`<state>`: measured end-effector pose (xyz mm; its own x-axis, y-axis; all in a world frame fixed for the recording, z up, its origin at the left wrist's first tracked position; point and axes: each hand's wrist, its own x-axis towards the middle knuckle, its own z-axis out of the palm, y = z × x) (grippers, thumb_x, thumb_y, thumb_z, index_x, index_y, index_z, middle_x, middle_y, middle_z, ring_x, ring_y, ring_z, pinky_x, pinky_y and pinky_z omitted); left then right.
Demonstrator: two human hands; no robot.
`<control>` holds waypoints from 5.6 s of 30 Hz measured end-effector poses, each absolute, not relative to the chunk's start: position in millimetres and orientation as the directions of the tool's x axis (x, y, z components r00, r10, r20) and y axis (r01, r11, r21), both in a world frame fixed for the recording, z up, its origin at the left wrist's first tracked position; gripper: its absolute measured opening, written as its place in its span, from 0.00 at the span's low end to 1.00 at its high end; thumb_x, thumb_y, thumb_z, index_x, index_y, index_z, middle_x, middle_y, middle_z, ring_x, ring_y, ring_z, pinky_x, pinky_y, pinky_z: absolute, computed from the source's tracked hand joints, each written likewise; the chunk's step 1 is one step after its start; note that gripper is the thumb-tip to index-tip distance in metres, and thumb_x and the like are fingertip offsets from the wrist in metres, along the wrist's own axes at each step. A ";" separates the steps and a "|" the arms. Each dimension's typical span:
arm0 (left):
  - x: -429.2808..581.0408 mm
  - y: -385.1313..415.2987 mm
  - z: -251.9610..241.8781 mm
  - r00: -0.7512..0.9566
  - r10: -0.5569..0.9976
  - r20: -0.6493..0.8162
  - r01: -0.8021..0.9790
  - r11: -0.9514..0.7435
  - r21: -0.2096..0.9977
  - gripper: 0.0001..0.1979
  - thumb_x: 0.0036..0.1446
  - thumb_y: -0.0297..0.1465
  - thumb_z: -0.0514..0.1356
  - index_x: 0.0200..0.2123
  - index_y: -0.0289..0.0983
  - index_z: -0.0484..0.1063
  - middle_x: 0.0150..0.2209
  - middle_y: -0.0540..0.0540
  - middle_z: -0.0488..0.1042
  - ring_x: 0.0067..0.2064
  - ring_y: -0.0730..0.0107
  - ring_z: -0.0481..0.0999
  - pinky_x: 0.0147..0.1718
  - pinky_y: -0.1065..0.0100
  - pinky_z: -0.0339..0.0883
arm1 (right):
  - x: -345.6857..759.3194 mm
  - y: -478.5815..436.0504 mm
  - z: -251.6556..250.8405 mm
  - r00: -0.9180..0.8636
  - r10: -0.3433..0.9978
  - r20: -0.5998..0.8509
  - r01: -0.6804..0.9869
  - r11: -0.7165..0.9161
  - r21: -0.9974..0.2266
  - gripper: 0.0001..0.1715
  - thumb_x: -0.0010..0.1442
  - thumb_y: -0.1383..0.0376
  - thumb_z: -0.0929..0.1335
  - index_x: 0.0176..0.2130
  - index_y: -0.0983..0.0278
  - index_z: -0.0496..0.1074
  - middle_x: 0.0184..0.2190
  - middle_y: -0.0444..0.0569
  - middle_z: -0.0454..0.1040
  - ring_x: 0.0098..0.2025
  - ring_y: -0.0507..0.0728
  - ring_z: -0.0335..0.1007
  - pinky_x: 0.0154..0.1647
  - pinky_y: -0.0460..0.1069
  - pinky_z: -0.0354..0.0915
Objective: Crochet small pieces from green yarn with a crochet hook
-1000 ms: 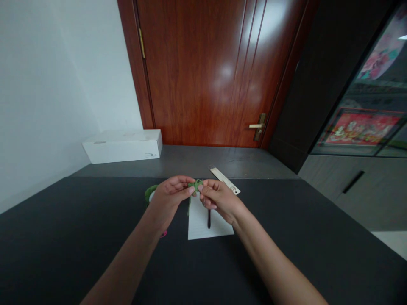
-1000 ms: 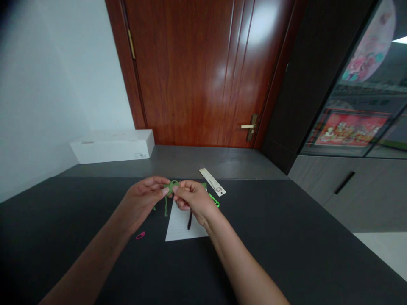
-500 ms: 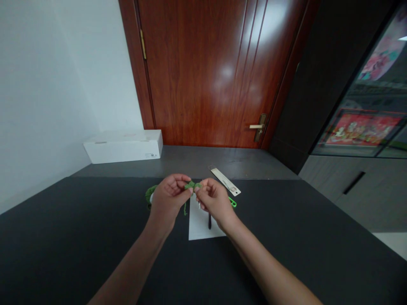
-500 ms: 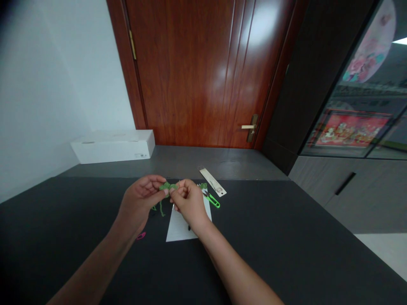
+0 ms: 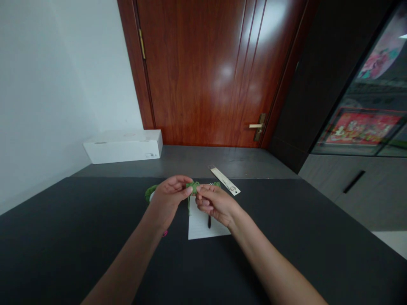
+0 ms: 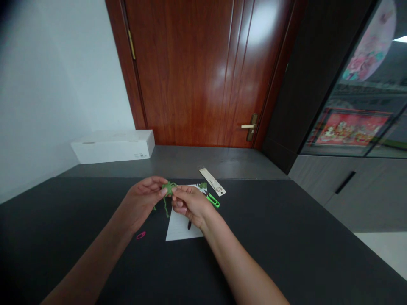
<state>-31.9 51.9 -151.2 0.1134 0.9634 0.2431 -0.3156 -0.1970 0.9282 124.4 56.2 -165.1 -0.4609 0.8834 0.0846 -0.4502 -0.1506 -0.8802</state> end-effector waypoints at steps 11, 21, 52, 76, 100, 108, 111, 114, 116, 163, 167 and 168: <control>-33.6 57.3 -158.4 0.091 0.968 0.235 -0.179 -0.216 0.960 0.13 0.41 0.24 0.73 0.35 0.34 0.82 0.31 0.45 0.83 0.33 0.67 0.81 0.37 0.66 0.73 | 130.6 69.0 -179.8 -0.302 0.952 0.056 -0.204 -0.007 -0.979 0.23 0.51 0.49 0.75 0.27 0.63 0.66 0.19 0.38 0.66 0.16 0.45 0.53 0.17 0.43 0.46; -33.9 58.6 -157.5 0.044 0.981 0.189 -0.147 -0.181 0.973 0.14 0.38 0.27 0.75 0.32 0.33 0.82 0.30 0.44 0.83 0.31 0.66 0.80 0.36 0.65 0.73 | 127.3 72.2 -208.8 -0.118 0.992 0.035 0.510 0.091 -0.855 0.14 0.52 0.75 0.74 0.35 0.62 0.69 0.17 0.40 0.72 0.19 0.52 0.68 0.23 0.46 0.58; -34.9 66.9 -165.9 0.053 0.979 0.199 -0.165 -0.188 0.968 0.11 0.42 0.28 0.70 0.34 0.39 0.80 0.29 0.46 0.81 0.30 0.67 0.79 0.35 0.63 0.73 | 172.8 94.5 -214.4 0.110 0.986 0.127 0.981 -0.087 -0.172 0.13 0.65 0.72 0.67 0.49 0.75 0.74 0.47 0.67 0.78 0.51 0.65 0.77 0.50 0.55 0.71; -36.2 64.5 -162.7 0.154 0.973 0.171 -0.176 -0.144 0.974 0.12 0.42 0.26 0.70 0.35 0.34 0.80 0.29 0.46 0.81 0.29 0.69 0.75 0.32 0.66 0.68 | 141.1 71.5 -178.0 -0.166 0.825 0.540 0.434 0.553 -0.711 0.06 0.61 0.63 0.70 0.35 0.63 0.76 0.23 0.40 0.68 0.26 0.51 0.63 0.32 0.45 0.58; -30.8 63.7 -162.7 0.041 0.964 0.263 -0.115 -0.257 0.960 0.07 0.44 0.29 0.71 0.27 0.37 0.76 0.25 0.50 0.77 0.28 0.69 0.75 0.32 0.68 0.68 | 125.0 52.9 -163.4 -0.208 0.963 0.171 -0.366 0.086 -0.927 0.28 0.61 0.41 0.65 0.38 0.63 0.69 0.22 0.35 0.52 0.19 0.47 0.40 0.19 0.44 0.40; -31.0 60.9 -159.9 -0.077 0.943 0.325 -0.165 -0.333 0.928 0.09 0.48 0.33 0.69 0.31 0.37 0.74 0.28 0.51 0.76 0.31 0.71 0.74 0.34 0.69 0.67 | 114.4 43.5 -161.0 -0.542 0.839 -0.045 -0.448 -0.334 -0.829 0.29 0.63 0.45 0.67 0.33 0.69 0.73 0.19 0.33 0.48 0.19 0.45 0.34 0.18 0.43 0.33; -28.8 59.2 -159.6 -0.075 0.940 0.333 -0.158 -0.341 0.927 0.08 0.51 0.33 0.68 0.32 0.36 0.74 0.28 0.51 0.76 0.30 0.71 0.73 0.33 0.70 0.66 | 112.8 45.1 -164.7 -0.515 0.855 -0.061 -0.439 -0.325 -0.837 0.30 0.61 0.44 0.69 0.33 0.69 0.73 0.19 0.33 0.49 0.19 0.44 0.35 0.18 0.43 0.33; -27.2 58.9 -160.0 -0.078 0.934 0.349 -0.134 -0.356 0.925 0.07 0.53 0.33 0.67 0.32 0.36 0.74 0.29 0.50 0.76 0.31 0.71 0.74 0.32 0.70 0.66 | 112.6 46.2 -166.8 -0.493 0.868 -0.062 -0.436 -0.308 -0.846 0.30 0.60 0.43 0.69 0.32 0.69 0.73 0.18 0.33 0.49 0.18 0.44 0.36 0.18 0.43 0.32; -26.8 58.7 -159.9 -0.084 0.929 0.361 -0.113 -0.368 0.923 0.07 0.53 0.33 0.67 0.32 0.36 0.74 0.29 0.50 0.77 0.31 0.70 0.74 0.33 0.69 0.66 | 112.4 46.5 -167.3 -0.482 0.874 -0.057 -0.431 -0.293 -0.854 0.31 0.59 0.42 0.69 0.32 0.69 0.73 0.18 0.33 0.49 0.18 0.44 0.36 0.18 0.43 0.32; -26.4 52.3 -155.0 -0.053 0.857 0.512 0.212 -0.492 0.845 0.02 0.51 0.30 0.64 0.29 0.38 0.75 0.29 0.50 0.79 0.32 0.68 0.80 0.35 0.69 0.72 | 107.4 53.3 -173.4 -0.281 0.959 0.040 -0.484 -0.106 -0.868 0.32 0.45 0.41 0.76 0.28 0.64 0.66 0.15 0.30 0.50 0.15 0.42 0.36 0.18 0.44 0.30; -26.8 52.2 -155.0 -0.046 0.857 0.513 0.221 -0.492 0.842 0.02 0.51 0.30 0.65 0.29 0.38 0.76 0.29 0.50 0.79 0.33 0.67 0.79 0.36 0.68 0.71 | 108.8 53.7 -172.6 -0.289 0.956 0.049 -0.469 -0.097 -0.878 0.32 0.45 0.42 0.76 0.26 0.63 0.65 0.14 0.29 0.49 0.15 0.42 0.36 0.17 0.44 0.29; -27.0 52.6 -155.3 -0.047 0.857 0.513 0.219 -0.492 0.843 0.02 0.51 0.30 0.65 0.29 0.38 0.76 0.29 0.50 0.79 0.33 0.67 0.79 0.36 0.68 0.71 | 109.0 53.2 -171.8 -0.290 0.956 0.048 -0.468 -0.098 -0.878 0.32 0.44 0.42 0.76 0.26 0.63 0.64 0.14 0.29 0.49 0.15 0.42 0.36 0.17 0.44 0.29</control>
